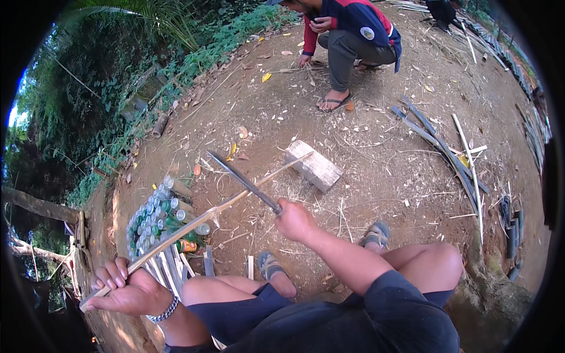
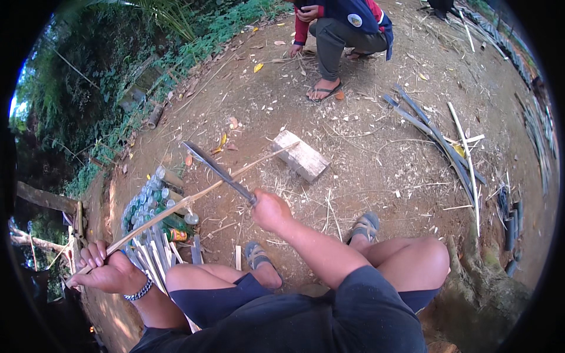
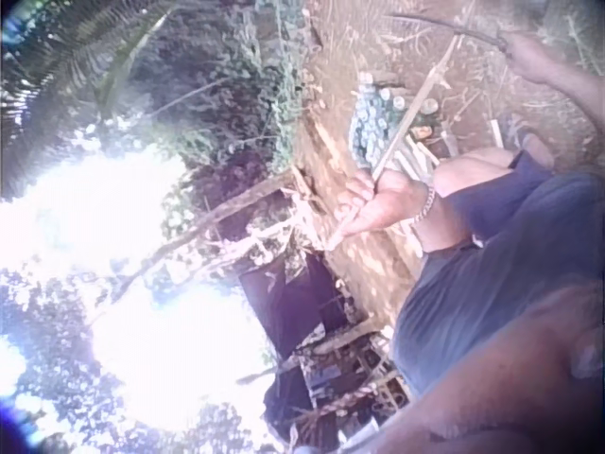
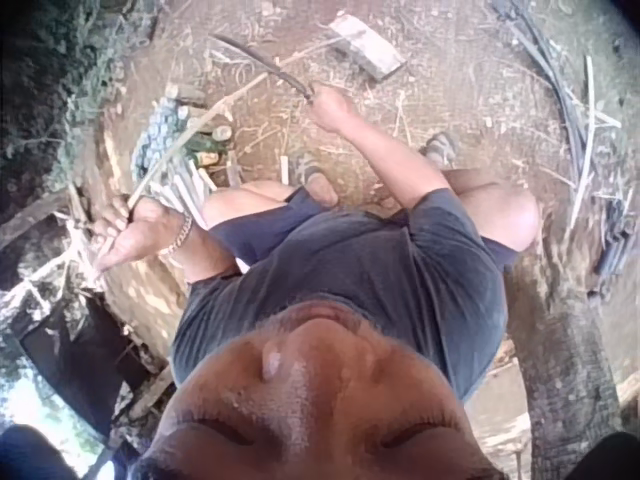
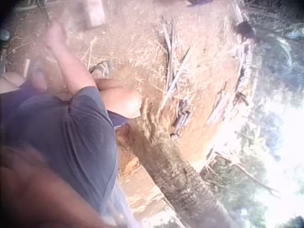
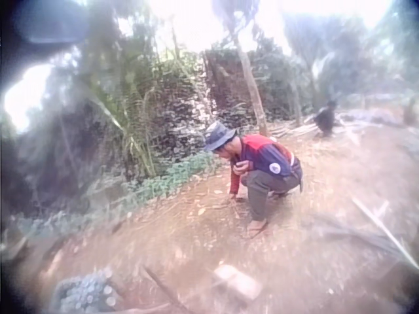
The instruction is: The person uses a machete to shave and taper the ends of bamboo strips while sitting outdoors.
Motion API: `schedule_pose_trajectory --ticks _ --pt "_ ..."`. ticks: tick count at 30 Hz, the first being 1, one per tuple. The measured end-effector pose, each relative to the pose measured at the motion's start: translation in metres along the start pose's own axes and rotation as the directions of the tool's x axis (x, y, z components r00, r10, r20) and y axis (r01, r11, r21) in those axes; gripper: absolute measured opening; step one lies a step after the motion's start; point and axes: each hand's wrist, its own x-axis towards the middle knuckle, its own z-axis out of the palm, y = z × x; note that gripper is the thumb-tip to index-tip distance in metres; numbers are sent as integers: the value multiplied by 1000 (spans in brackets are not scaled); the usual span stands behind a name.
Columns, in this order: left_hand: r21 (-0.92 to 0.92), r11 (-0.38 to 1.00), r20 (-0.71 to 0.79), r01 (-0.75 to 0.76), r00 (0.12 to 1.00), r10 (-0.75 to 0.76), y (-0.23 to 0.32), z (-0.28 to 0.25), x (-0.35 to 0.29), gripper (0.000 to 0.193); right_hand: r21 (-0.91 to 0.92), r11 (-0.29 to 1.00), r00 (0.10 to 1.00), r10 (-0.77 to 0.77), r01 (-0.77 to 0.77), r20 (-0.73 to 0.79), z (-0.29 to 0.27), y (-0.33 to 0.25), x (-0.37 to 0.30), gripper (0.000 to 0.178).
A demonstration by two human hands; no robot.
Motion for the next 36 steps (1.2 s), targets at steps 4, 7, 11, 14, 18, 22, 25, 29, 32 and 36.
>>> schedule_pose_trajectory --ticks 4,7,11,14,18,22,25,29,32,36 --pt "-107 992 159 62 986 -45 17 -10 4 52 21 986 985 -164 163 49 13 -32 -11 19" --pt "-41 996 172 75 983 -67 12 -1 9 52 52 997 994 50 -56 102 5 1 7 24" --pt "-92 990 183 111 979 -93 7 0 16 51 -22 917 916 400 -399 39 11 137 40 29" --pt "-80 991 146 105 985 -92 7 -4 21 50 -52 926 904 376 -374 201 -6 68 22 29" --pt "-31 996 107 80 991 -77 1 -9 28 53 -17 998 948 64 -61 312 -13 0 29 26" --pt "-10 990 116 144 983 -141 4 -10 37 58 28 917 917 395 -397 50 15 151 78 28" --pt "-37 989 133 140 982 -134 8 -15 41 63 -153 908 908 407 -390 97 5 195 91 27" --pt "20 988 97 152 983 -153 4 -16 52 67 -162 963 957 242 -216 162 -3 112 81 27" --pt "23 984 64 175 982 -176 -3 -6 56 70 24 941 941 338 -338 14 13 159 96 31" --pt "83 981 93 176 979 -184 0 -19 69 65 -272 878 906 421 -395 44 20 262 127 33"
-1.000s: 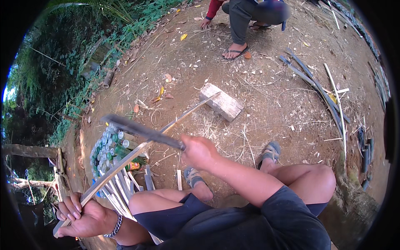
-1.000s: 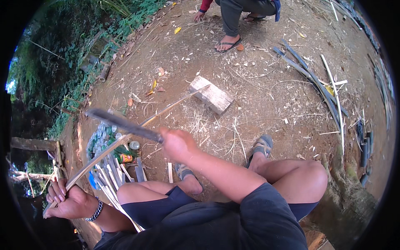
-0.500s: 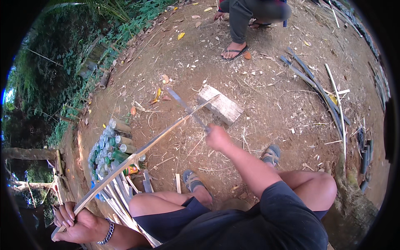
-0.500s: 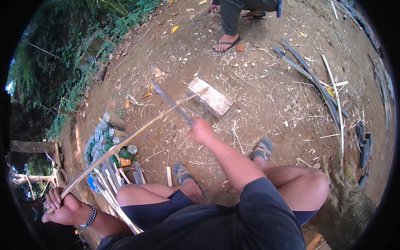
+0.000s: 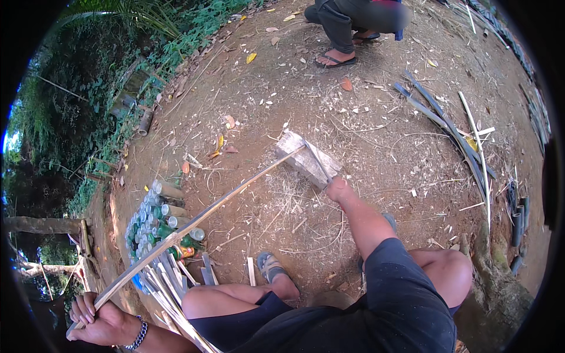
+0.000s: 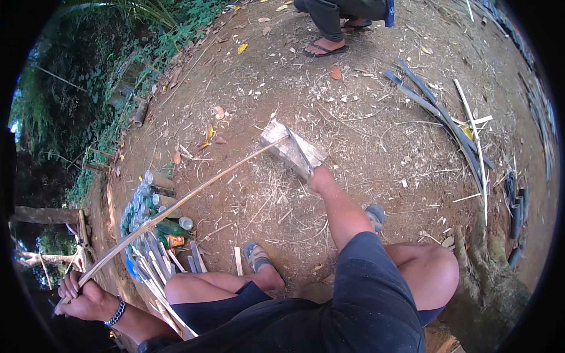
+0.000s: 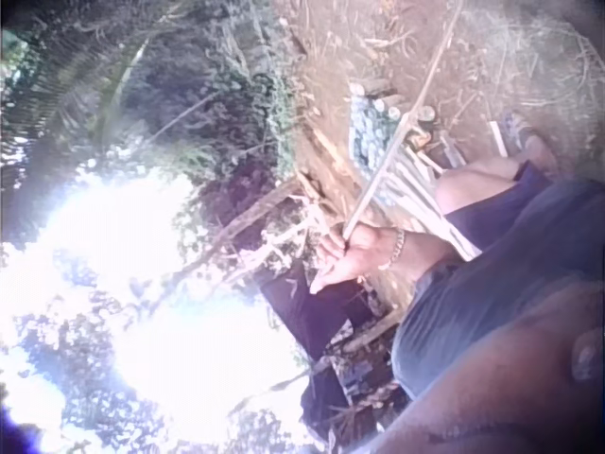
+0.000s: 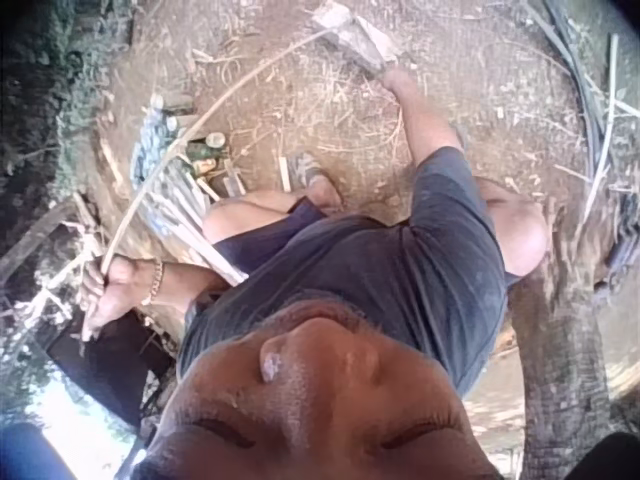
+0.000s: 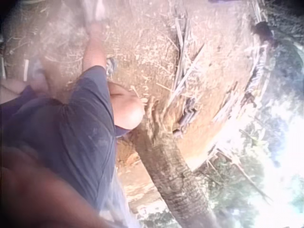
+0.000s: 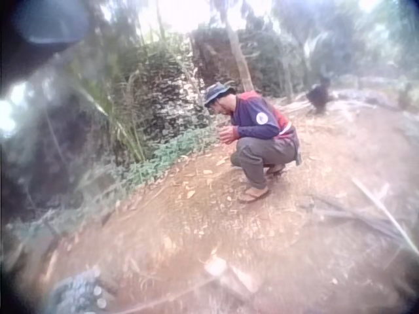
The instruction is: The person uses a machete to shave and taper the ends of bamboo strips while sitting outdoors.
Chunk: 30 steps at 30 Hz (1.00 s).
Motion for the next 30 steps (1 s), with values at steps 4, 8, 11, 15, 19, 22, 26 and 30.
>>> schedule_pose_trajectory --ticks 4,8,11,15,19,22,26,30 --pt "-40 999 46 16 999 -14 -2 -9 3 66 122 990 996 76 -71 -42 18 8 -6 33" --pt "43 999 -77 -22 997 25 -8 -8 2 65 187 978 992 74 -93 105 1 2 -5 33" --pt "204 971 -227 -128 958 174 -21 -12 -4 61 212 976 985 5 -42 172 -1 1 -8 29" --pt "222 963 -379 -150 897 227 -8 -26 -13 59 838 493 972 113 -235 206 31 -22 -56 15" --pt "117 990 -341 -84 933 119 36 -67 -9 58 977 -105 963 176 -186 202 45 -43 -96 22" --pt "122 992 -428 -17 901 68 68 -95 -11 57 896 -444 950 265 -31 164 28 -71 -141 40" --pt "3 994 -482 105 871 -90 78 -132 -21 56 802 -587 944 315 111 100 3 -65 -159 26" --pt "-126 983 -440 134 880 -177 57 -196 -21 61 759 -607 952 303 236 -54 -22 -40 -164 17"
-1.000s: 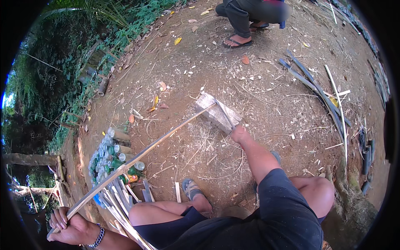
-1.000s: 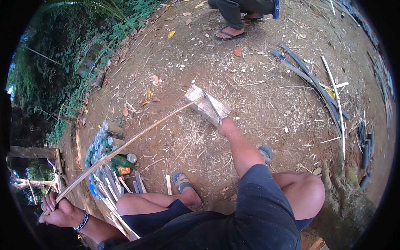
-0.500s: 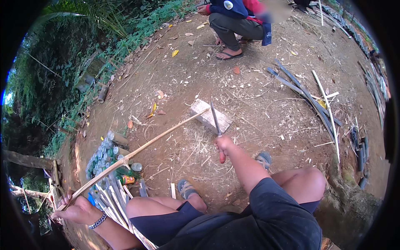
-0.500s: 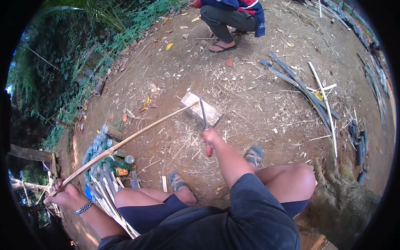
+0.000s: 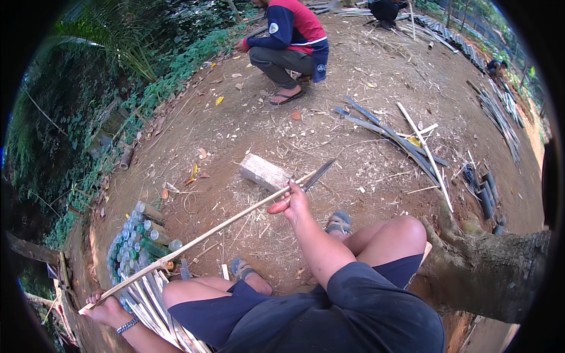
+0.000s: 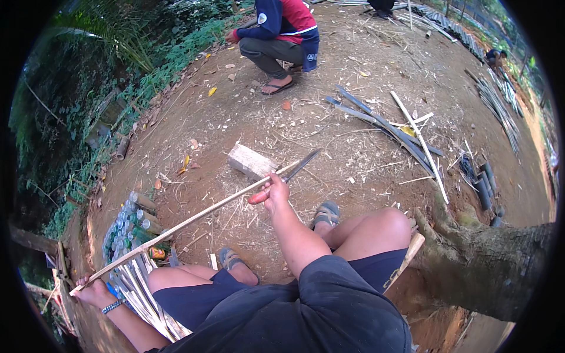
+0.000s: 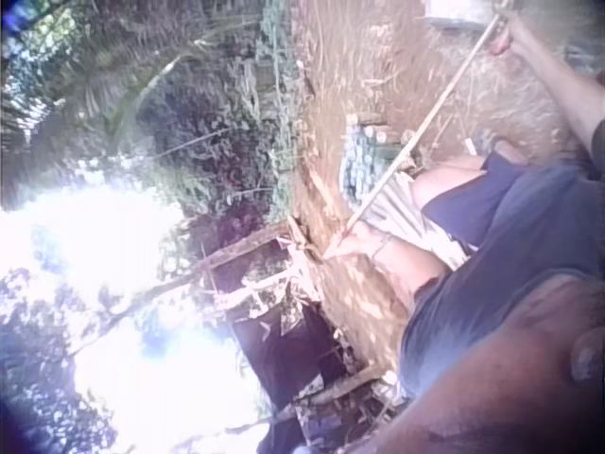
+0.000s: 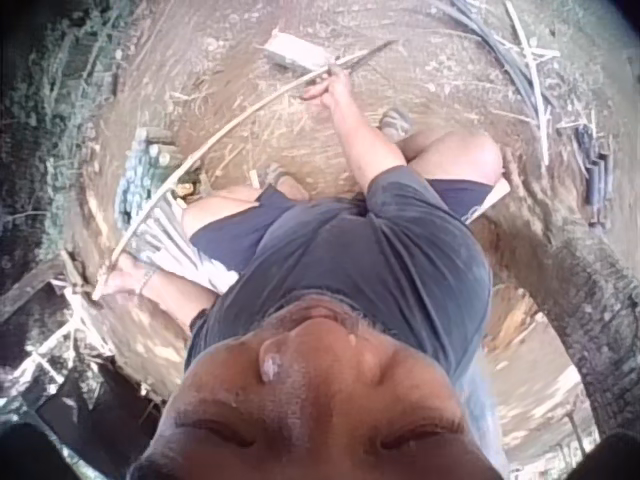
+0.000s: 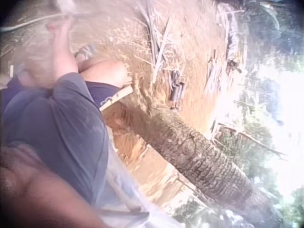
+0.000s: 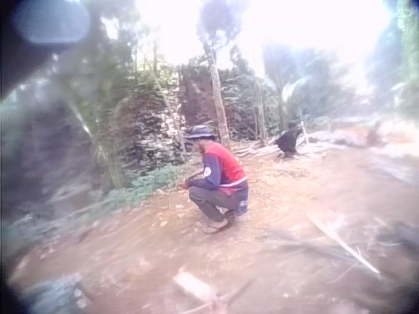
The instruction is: The person uses a machete to shave and taper the ends of bamboo strips while sitting outdoors.
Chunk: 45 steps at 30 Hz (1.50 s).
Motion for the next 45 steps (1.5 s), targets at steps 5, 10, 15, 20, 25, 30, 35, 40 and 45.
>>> schedule_pose_trajectory --ticks 5,10,15,20,25,30,35,40,45 --pt "-3 995 -148 -99 984 98 -40 -46 23 63 54 996 964 -89 77 250 28 -55 -33 17" --pt "-90 996 -276 5 961 -29 -61 -63 18 76 120 977 895 -212 178 393 59 -95 -69 27" --pt "-297 945 -44 140 986 -160 -68 -127 49 84 177 959 834 -281 222 475 80 -112 -90 36" --pt "55 881 -341 470 838 -426 -114 -100 31 82 283 932 763 -350 226 543 85 -135 -106 40" --pt "614 712 -237 340 940 -244 -148 -107 28 89 364 910 687 -395 200 609 105 -151 -128 41" --pt "763 96 643 -639 765 -16 -211 62 -118 64 285 873 580 -479 397 660 111 -168 -135 40" --pt "288 693 923 -661 -1 -384 -253 214 -273 68 84 817 519 -438 571 734 121 -159 -146 37" --pt "372 837 928 -401 144 -344 -296 250 -316 44 -156 761 550 -295 630 781 149 -153 -177 41" --pt "326 858 931 -397 293 -219 -318 247 -323 37 -464 74 421 -562 883 712 121 -198 -183 32"
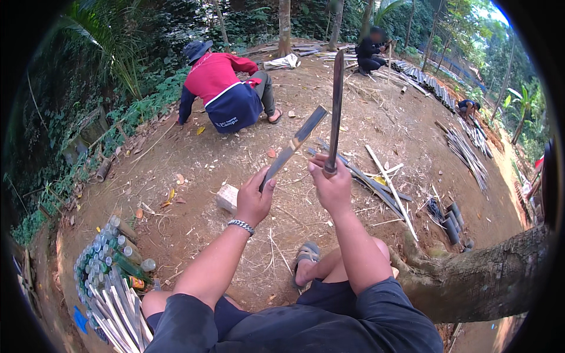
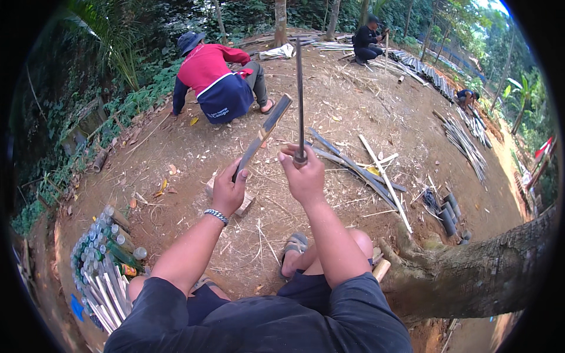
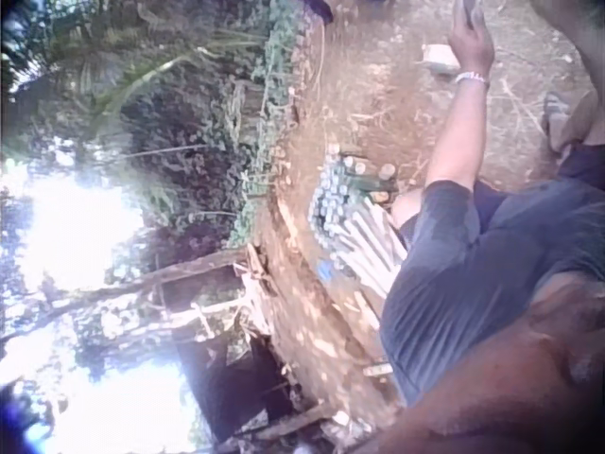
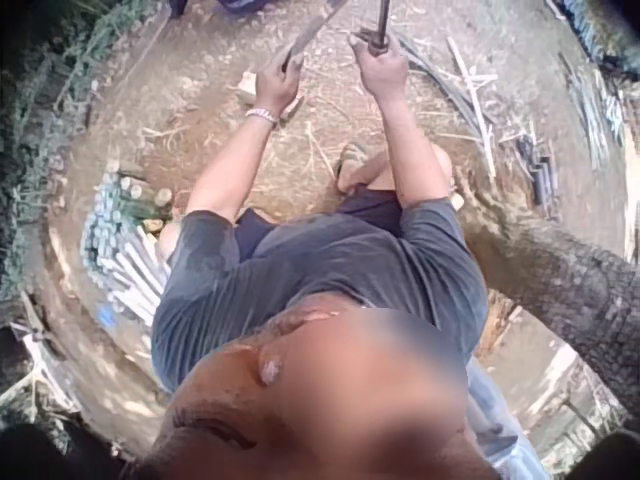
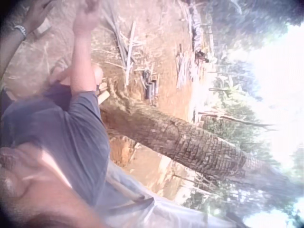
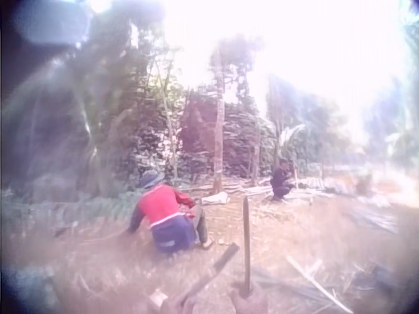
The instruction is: The person uses a machete to shave and taper the ends of bamboo strips while sitting outdoors.
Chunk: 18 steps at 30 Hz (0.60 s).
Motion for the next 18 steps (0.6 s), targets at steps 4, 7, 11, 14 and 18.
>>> schedule_pose_trajectory --ticks 4,7,11,14,18 --pt "-37 999 21 -9 1000 10 3 1 -5 37 -719 593 907 -400 363 128 -29 -24 -10 20" --pt "-33 999 44 -29 999 30 6 1 -9 38 -827 318 834 -472 464 286 -38 -33 -3 31" --pt "-22 996 18 -86 996 86 6 3 -14 36 -828 145 742 -545 541 390 -51 -40 12 25" --pt "-61 996 9 -64 998 65 5 1 -16 34 -817 60 689 -574 574 442 -55 -49 18 20" --pt "-98 994 58 -42 997 47 2 -2 -16 33 -802 -7 638 -601 598 481 -62 -58 26 18"
